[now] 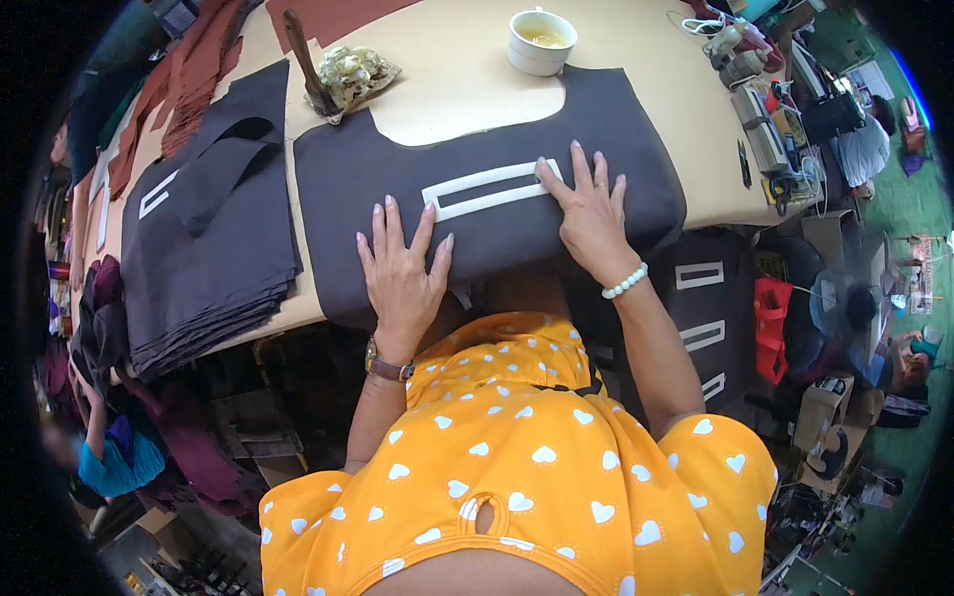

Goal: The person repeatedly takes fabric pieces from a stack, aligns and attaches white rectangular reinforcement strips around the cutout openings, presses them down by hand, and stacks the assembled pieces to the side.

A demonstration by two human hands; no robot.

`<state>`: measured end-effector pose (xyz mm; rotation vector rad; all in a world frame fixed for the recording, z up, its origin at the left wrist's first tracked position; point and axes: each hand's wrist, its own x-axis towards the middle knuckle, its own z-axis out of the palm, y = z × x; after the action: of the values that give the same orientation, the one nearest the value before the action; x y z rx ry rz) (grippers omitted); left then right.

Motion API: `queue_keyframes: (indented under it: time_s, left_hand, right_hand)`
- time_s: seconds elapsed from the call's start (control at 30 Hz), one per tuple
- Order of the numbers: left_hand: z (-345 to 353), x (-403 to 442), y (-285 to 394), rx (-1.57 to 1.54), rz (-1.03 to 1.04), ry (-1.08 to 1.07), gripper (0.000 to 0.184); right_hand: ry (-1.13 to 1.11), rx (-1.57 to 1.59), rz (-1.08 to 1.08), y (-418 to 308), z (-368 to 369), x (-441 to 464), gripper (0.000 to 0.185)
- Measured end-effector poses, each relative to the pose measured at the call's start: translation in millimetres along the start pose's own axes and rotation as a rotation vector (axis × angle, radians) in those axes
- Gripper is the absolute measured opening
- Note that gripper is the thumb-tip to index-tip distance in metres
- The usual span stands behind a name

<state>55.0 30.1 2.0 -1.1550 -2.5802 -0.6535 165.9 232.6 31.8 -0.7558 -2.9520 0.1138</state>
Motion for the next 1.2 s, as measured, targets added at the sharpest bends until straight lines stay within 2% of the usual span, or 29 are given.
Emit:
queue_keyframes:
  time_s: [0.17, 0.27, 0.37, 0.47, 0.77, 0.97, 1.2]
  left_hand:
    - [-1, 1, 1, -0.015, -0.021, -0.013, 0.043]
    - [-1, 1, 1, -0.02, -0.018, -0.008, 0.043]
    - [-1, 2, 1, -0.013, -0.018, -0.016, 0.043]
    - [-1, 2, 1, -0.01, -0.018, -0.019, 0.043]
    - [-1, 1, -1, -0.021, -0.002, -0.011, 0.044]
    - [-13, 10, -15, -0.104, -0.009, -0.014, 0.054]
    - [-18, 13, -50, 0.06, -0.041, -0.008, 0.05]
  right_hand:
    - [0.074, -0.527, -0.023, -19, 4, 5, 0.047]
    - [-0.005, -0.673, 0.017, -25, -3, 9, 0.047]
    - [0.006, -0.744, -0.111, -21, -7, -2, 0.047]
    - [0.018, -0.599, -0.184, -13, -16, -10, 0.049]
    - [-0.052, -0.664, -0.095, -5, -6, 8, 0.057]
    - [-0.028, -0.679, -0.176, 1, -3, 6, 0.058]
    - [-0.018, -0.608, -0.247, -22, -2, 6, 0.057]
